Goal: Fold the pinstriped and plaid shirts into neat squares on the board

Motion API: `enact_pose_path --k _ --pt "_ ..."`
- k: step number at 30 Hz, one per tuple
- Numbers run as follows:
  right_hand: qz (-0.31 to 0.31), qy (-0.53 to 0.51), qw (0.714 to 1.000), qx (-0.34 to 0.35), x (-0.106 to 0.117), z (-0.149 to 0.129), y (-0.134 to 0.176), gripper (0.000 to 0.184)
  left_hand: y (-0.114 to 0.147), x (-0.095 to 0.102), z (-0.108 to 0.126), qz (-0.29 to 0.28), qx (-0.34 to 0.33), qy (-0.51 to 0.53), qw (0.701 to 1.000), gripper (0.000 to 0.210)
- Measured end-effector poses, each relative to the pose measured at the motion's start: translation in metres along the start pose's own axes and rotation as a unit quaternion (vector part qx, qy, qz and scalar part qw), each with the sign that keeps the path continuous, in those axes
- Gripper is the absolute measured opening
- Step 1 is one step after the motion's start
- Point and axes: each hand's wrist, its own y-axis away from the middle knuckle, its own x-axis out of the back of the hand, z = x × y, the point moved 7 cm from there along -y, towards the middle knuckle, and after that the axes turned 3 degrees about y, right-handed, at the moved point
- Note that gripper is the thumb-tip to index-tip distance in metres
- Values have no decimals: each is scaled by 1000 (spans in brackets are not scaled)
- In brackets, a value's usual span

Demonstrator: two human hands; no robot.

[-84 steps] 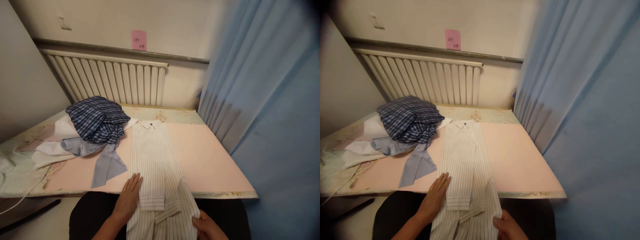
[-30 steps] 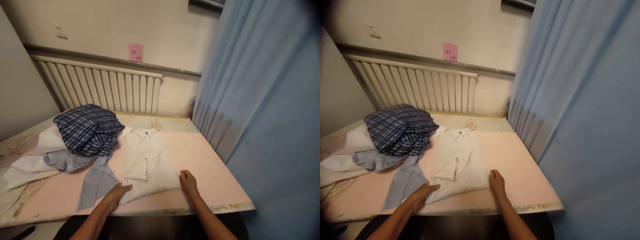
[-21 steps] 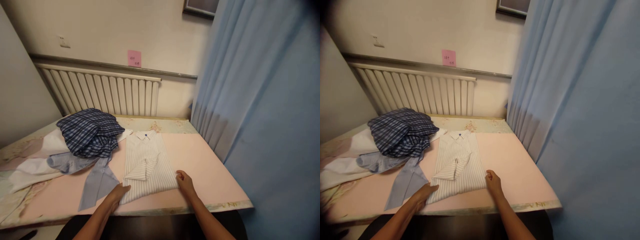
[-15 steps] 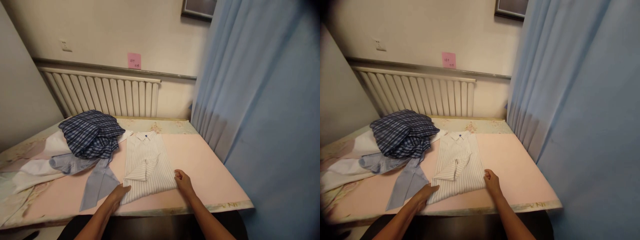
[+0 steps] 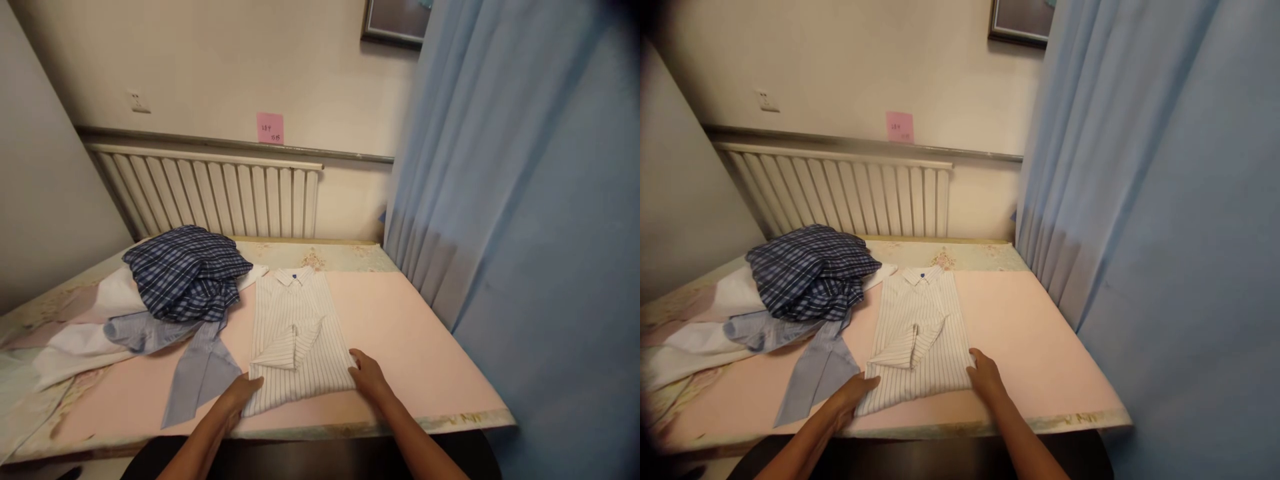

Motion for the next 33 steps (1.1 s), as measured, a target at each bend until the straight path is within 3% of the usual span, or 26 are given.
enact_pose_path --k 8,12,21,29,33 --pt "-3 16 999 30 3 11 23 51 18 -8 -23 -83 11 34 996 43" --pt "-10 19 1000 9 1 19 22 51 21 -5 -24 -54 10 35 998 40" --pt "-23 -27 999 -33 1 10 -17 47 -7 -2 -6 -13 -28 18 999 43" --pt "-17 -62 996 -62 -2 5 -62 44 -11 -15 24 -25 -81 -51 995 47" --pt "-12 -90 993 -73 -6 4 -83 43 -17 -22 32 -47 -59 9 997 48"
